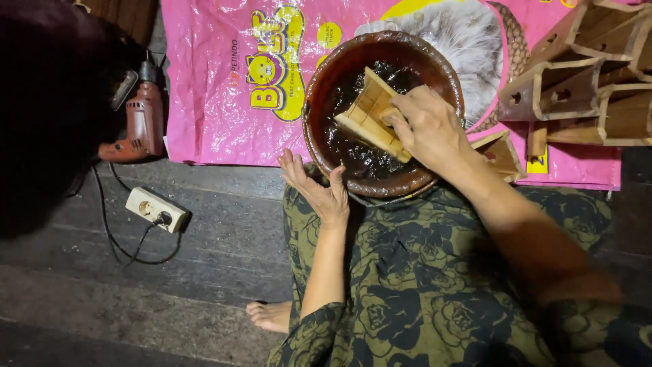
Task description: Staining small wooden birdhouse-like objects by dipping them into a bowl of dark wood stain.
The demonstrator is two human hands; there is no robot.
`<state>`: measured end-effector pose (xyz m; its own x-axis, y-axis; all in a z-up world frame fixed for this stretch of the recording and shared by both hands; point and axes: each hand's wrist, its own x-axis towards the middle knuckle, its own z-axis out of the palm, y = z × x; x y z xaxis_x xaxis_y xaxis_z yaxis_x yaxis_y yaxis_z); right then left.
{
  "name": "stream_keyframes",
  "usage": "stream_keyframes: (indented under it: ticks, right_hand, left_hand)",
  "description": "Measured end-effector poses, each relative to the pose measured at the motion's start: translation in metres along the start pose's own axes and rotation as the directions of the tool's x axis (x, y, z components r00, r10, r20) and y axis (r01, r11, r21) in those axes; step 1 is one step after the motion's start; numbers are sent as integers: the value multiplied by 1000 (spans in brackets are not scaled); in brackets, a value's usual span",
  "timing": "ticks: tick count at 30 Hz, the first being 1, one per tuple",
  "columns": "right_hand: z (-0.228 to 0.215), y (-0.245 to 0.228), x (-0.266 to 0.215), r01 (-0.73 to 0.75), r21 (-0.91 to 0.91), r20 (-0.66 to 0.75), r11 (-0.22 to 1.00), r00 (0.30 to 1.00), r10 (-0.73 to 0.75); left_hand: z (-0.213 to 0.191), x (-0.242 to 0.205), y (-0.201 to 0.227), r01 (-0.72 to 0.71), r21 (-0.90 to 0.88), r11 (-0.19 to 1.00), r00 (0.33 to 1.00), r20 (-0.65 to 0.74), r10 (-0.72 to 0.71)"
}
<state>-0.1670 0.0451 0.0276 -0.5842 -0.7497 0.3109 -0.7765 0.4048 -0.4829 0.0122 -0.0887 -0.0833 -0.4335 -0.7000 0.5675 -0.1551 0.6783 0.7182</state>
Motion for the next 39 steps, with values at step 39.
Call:
stream_keyframes:
  ticks: [39]
  right_hand:
    - [45,35,29,136,-58,72,989,989,-132]
  left_hand:
    - [-20,32,32,206,-282,937,978,77,-192]
